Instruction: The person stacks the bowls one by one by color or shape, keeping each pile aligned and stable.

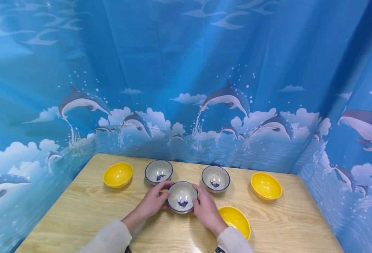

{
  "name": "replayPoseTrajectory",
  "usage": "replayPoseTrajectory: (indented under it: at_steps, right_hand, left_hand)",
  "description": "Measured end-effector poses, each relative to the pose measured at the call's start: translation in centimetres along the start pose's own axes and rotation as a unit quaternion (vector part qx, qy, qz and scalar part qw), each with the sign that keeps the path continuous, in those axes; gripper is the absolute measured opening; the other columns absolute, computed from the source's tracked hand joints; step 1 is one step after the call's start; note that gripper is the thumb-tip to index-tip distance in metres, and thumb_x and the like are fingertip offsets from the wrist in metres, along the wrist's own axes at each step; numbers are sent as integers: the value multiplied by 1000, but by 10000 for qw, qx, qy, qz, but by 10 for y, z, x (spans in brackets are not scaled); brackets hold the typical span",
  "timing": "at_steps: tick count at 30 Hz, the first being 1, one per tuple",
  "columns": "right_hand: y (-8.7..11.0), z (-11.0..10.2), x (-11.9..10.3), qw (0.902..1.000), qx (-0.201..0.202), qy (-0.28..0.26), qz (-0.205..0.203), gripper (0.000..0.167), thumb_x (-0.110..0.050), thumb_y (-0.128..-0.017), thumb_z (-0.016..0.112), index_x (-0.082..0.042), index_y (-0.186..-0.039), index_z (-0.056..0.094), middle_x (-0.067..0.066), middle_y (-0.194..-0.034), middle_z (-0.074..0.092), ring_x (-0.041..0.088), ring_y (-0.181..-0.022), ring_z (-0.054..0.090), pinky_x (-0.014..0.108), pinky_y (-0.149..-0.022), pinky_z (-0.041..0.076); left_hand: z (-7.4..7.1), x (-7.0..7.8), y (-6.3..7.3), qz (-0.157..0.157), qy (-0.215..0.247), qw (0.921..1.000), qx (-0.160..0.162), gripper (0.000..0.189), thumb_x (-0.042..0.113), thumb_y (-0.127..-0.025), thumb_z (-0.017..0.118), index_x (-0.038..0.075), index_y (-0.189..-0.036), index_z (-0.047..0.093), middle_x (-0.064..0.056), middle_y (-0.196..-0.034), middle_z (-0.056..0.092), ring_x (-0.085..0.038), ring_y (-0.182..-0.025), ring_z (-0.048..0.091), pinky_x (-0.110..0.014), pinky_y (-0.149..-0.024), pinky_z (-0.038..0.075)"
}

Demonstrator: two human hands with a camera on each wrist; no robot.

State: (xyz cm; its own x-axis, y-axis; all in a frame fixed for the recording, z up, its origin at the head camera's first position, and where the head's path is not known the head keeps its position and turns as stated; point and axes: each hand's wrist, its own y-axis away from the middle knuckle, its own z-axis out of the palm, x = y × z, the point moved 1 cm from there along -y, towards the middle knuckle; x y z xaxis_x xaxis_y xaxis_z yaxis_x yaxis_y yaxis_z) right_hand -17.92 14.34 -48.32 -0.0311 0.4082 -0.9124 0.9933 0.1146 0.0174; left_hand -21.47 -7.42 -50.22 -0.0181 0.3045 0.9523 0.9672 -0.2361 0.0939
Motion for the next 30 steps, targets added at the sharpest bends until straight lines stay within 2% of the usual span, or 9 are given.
replayPoseTrajectory:
  at_steps: [6,13,19,30]
  right_hand:
    - [0,5,3,9982,9,-553,238,59,12,-105,51,0,-162,43,39,-166,37,39,-105,76,43,-72,70]
    - [1,8,5,9947,32,-939,409,60,9,-107,48,-3,-165,39,38,-166,35,43,-111,72,47,-77,70]
    - [4,10,5,9922,48,-1140,508,61,9,-107,47,-4,-166,37,39,-166,33,48,-117,70,48,-80,70]
    - [10,15,7,9869,47,-1438,726,63,5,-105,53,-9,-166,40,34,-163,38,45,-120,69,50,-80,70]
  left_hand:
    - [4,0,2,-135,494,9986,88,42,9,-112,55,9,-154,57,-26,-150,60,-26,-99,74,-40,-69,68]
    - [6,0,3,-201,815,9963,170,43,7,-111,56,7,-154,56,-28,-150,59,-28,-102,75,-42,-71,69]
    - [5,-4,3,-238,864,9959,109,42,8,-111,57,8,-153,58,-27,-148,60,-27,-102,74,-40,-70,69]
    - [-5,-3,12,-222,1035,9943,-116,43,7,-110,58,6,-153,57,-28,-148,60,-28,-106,73,-43,-72,70]
